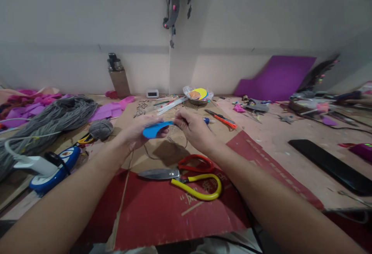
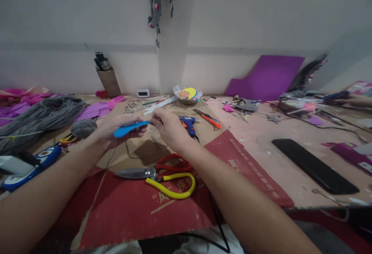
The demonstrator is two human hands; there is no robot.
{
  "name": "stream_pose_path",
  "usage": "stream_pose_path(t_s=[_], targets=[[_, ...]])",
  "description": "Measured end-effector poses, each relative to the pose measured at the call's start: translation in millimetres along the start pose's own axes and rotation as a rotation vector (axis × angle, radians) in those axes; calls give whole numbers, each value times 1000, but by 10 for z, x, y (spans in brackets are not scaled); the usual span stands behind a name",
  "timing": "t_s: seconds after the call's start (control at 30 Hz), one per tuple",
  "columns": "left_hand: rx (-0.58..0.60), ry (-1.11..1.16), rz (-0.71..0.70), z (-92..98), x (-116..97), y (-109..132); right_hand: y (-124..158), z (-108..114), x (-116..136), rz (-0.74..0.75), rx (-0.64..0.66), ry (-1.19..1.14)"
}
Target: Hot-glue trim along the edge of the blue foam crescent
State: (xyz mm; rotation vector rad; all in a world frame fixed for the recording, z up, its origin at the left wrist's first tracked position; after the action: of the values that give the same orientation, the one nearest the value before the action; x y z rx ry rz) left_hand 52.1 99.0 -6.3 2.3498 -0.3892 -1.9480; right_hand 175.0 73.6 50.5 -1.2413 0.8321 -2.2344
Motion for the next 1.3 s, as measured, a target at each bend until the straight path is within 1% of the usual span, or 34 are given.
stream_pose_path(t_s=[0.13,0.27,0.33,0.5,0.57,0.67,0.77,0.83,0.97,1.03,1.17,1.3], targets=[[11,-65,13,35,50,-17,17,-76,-29,-2,69,18],[24,-177,-60,38,15,-24,37,-128,-111,-20,118,64],[32,-224,-74,26,18,-20,42,-138,-120,-16,125,74],[36,-155,29,-19,148,9,45,-126,-74,14,99,115],[48,-159,39,-65,186,26,50,-127,-61,29,102,144],[45,-217,-32,-115,160,40,44,-120,-43,61,114,150],[-6,-293,-118,-91,99,38,12,-66,-12,113,92,131],[-14,-344,-139,-72,90,35,-7,-47,-33,103,95,135],[5,-440,-135,-48,127,25,-4,-74,-114,27,142,161],[9,-432,-119,-50,148,25,3,-83,-124,18,147,170],[2,-359,-59,-90,205,49,2,-74,-125,15,116,171],[-22,-359,-75,-104,206,54,-7,-28,-97,13,52,147]])
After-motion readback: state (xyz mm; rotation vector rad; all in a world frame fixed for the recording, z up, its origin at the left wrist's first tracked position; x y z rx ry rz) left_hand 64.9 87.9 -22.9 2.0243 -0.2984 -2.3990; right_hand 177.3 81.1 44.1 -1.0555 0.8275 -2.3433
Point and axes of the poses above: each hand's wrist, its own y-axis away from the middle knuckle, its own z-axis out of the back of the hand, x = y × z, the point moved 10 cm from there along -y, towards the middle knuckle, and after that the axes turned 13 degrees about -x, right-handed, at the moved point
